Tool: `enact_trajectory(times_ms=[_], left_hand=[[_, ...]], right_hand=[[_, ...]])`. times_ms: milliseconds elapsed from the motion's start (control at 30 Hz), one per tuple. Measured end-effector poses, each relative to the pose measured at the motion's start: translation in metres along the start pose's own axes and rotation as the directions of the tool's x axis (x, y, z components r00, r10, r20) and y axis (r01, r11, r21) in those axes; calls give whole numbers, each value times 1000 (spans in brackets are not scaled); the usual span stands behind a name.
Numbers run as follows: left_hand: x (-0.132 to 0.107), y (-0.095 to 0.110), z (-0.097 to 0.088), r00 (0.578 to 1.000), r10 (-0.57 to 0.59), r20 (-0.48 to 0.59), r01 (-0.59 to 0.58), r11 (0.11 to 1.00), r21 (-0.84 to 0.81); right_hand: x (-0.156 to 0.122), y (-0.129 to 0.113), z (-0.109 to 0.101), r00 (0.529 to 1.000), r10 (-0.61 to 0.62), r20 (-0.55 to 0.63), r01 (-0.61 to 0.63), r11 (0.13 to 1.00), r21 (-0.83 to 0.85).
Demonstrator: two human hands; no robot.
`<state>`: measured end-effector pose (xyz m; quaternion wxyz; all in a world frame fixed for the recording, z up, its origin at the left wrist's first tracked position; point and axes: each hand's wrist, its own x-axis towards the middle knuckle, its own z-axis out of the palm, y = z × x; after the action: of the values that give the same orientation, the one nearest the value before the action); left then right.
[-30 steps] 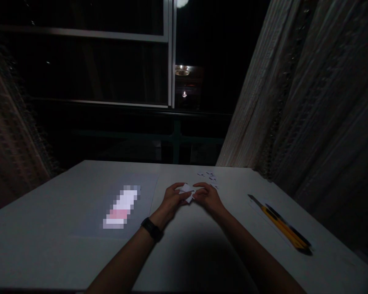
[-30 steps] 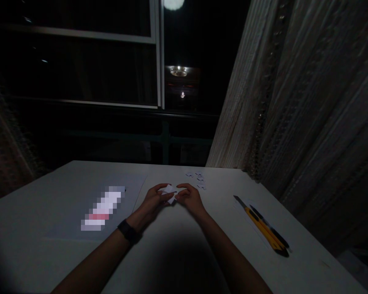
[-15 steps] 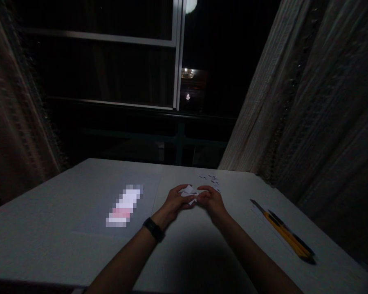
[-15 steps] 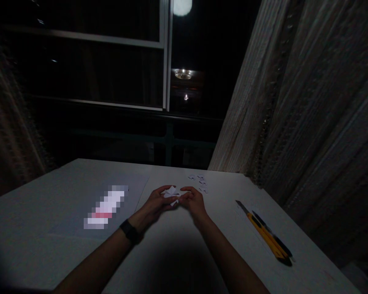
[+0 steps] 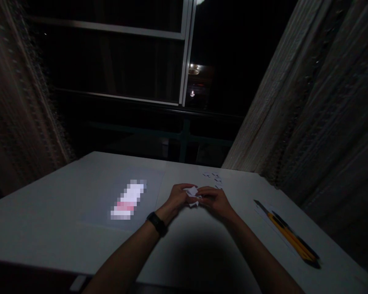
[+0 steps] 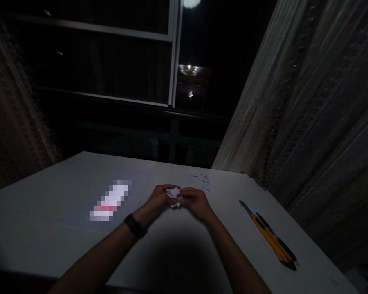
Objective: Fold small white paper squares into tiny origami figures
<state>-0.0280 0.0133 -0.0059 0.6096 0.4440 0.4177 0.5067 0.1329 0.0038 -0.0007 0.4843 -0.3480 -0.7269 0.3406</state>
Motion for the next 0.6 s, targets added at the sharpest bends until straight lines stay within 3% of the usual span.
enact_trajectory(times_ms=[133, 333, 600], left_hand=[[2, -2, -2, 997, -6, 81, 7, 1000, -11], [-3, 3, 1, 983, 14, 184, -3, 998, -59], [2, -3, 9, 992, 46, 122, -50, 998, 31]], right_hand=[[3, 3, -1, 998, 49, -49, -51, 998, -35], [4, 7, -2, 951, 131, -279, -146, 989, -35], [1, 5, 0, 937, 131, -325, -140, 990, -6]])
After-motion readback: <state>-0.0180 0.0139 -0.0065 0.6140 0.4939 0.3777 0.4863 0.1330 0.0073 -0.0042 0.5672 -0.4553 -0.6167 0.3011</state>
